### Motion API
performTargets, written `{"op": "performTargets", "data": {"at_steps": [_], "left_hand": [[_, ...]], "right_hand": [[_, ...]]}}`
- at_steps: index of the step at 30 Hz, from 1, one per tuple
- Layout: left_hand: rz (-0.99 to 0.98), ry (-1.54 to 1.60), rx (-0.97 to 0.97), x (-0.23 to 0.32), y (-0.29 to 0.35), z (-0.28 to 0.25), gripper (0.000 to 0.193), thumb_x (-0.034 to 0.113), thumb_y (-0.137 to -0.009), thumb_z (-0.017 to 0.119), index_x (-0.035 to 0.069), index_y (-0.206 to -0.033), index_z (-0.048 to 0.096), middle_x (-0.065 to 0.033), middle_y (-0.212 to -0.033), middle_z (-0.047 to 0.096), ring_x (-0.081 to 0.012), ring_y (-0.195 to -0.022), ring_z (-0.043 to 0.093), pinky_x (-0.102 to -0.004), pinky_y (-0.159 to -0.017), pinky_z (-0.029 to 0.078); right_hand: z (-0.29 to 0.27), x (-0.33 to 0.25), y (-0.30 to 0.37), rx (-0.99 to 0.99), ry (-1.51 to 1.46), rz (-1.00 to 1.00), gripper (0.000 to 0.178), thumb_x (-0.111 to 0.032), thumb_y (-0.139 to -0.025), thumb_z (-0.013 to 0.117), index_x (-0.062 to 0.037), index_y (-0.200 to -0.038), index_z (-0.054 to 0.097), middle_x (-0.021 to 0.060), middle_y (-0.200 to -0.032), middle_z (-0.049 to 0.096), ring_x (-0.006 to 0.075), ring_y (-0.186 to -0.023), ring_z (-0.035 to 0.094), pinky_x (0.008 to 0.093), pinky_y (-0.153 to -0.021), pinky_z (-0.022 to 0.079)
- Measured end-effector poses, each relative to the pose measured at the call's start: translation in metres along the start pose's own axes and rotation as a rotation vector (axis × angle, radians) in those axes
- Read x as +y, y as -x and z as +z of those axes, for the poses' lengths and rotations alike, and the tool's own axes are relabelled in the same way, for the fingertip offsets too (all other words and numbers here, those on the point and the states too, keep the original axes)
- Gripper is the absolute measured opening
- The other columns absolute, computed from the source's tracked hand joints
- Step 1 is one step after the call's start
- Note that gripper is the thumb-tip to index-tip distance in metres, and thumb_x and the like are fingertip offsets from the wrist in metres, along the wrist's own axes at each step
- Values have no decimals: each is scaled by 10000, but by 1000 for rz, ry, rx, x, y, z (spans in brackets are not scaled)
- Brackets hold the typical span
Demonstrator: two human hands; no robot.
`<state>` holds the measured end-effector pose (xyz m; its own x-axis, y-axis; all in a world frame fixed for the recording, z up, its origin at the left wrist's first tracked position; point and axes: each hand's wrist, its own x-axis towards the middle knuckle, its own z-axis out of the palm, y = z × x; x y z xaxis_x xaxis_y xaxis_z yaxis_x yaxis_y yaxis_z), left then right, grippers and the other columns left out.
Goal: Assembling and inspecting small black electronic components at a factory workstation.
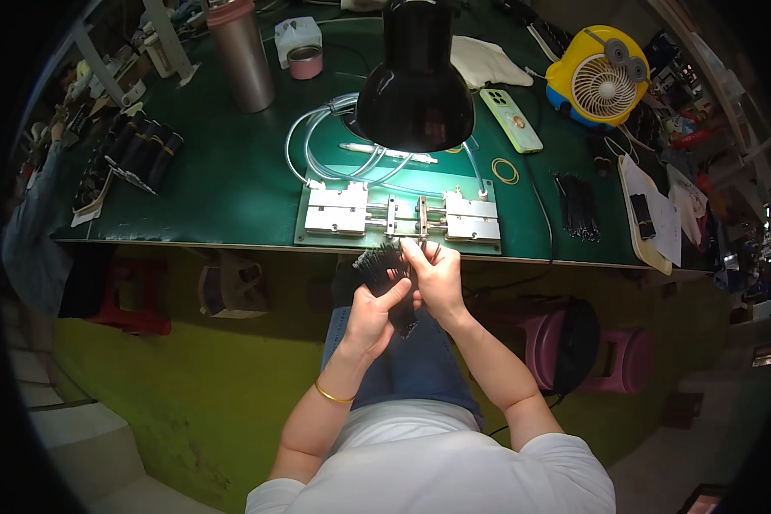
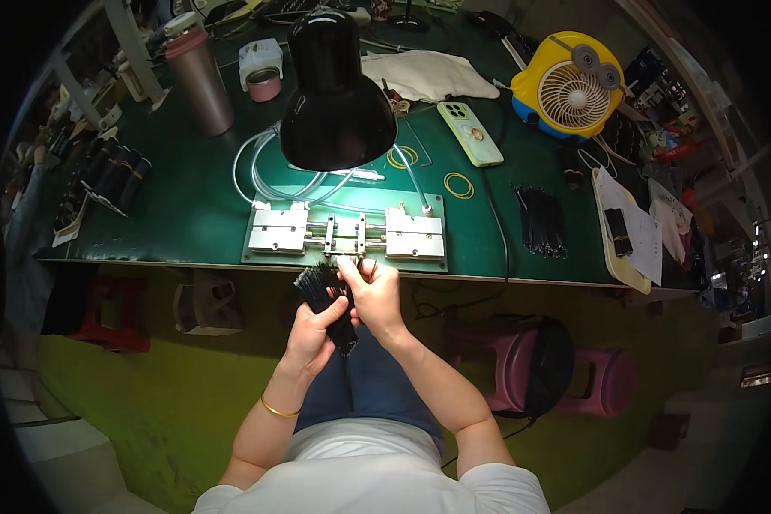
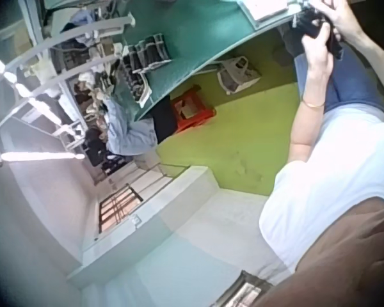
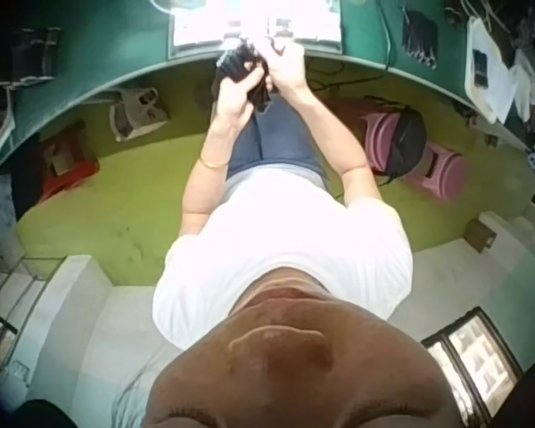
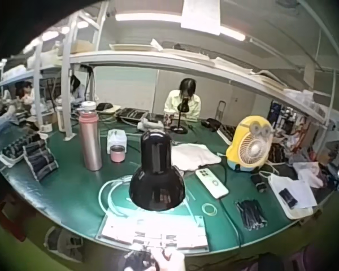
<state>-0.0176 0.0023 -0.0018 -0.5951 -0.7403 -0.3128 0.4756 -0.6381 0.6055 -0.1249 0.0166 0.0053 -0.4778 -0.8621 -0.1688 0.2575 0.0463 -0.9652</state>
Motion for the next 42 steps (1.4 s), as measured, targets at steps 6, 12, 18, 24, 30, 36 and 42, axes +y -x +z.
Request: {"op": "performTargets", "data": {"at_steps": [6, 12, 18, 24, 30, 36, 42], "left_hand": [[-52, -22, 28, 2, 8, 4, 102, 44, -793, 583, 0, -882, 563, -59, -777, 584, -133, -637, 578, -240, -575, 488], [-72, -63, 23, 1, 11, 6, 82, 36, -794, 579, -2, -864, 561, -57, -753, 580, -130, -630, 573, -236, -559, 480], [-17, -53, 64, -4, 7, 5, 69, 26, -795, 573, -1, -857, 557, -54, -744, 575, -127, -625, 569, -232, -558, 475], [-19, -35, 69, -2, 0, -2, 69, 21, -797, 569, 3, -862, 555, -49, -753, 572, -125, -620, 566, -232, -564, 476], [-10, -20, 38, 1, -5, -2, 72, 20, -800, 566, 1, -868, 551, -47, -759, 573, -124, -621, 565, -236, -568, 479], [-37, -57, 21, 0, -5, -4, 103, 59, -818, 558, 7, -903, 534, -46, -767, 554, -122, -644, 535, -243, -587, 461], [-48, -18, 1, -1, -6, -6, 60, 35, -808, 561, 7, -858, 543, -53, -755, 572, -127, -623, 562, -239, -568, 477]], "right_hand": [[-3, -16, 11, -52, 61, -10, 238, -182, -843, 547, 11, -710, 588, 57, -571, 587, 40, -343, 428, 181, -287, 315], [-7, -21, 15, -109, 40, -26, 189, -144, -850, 530, 2, -754, 600, 43, -576, 582, 40, -353, 430, 183, -303, 335], [-5, -17, 9, -88, 23, 46, 194, -158, -846, 537, 8, -768, 603, 46, -569, 578, 43, -348, 430, 188, -298, 333], [3, -15, 2, -32, 51, 73, 217, -175, -840, 541, 17, -758, 601, 52, -550, 569, 48, -330, 421, 193, -290, 328], [5, -15, 1, -4, 44, 55, 220, -180, -840, 539, 10, -751, 607, 59, -561, 583, 34, -336, 417, 178, -277, 291], [5, -10, 0, 32, 37, 24, 240, -196, -839, 548, 10, -730, 602, 33, -522, 549, 34, -326, 408, 174, -267, 284], [6, -13, 3, 25, 47, 30, 271, -226, -837, 565, 14, -716, 599, 5, -494, 507, 33, -329, 402, 174, -269, 292]]}}
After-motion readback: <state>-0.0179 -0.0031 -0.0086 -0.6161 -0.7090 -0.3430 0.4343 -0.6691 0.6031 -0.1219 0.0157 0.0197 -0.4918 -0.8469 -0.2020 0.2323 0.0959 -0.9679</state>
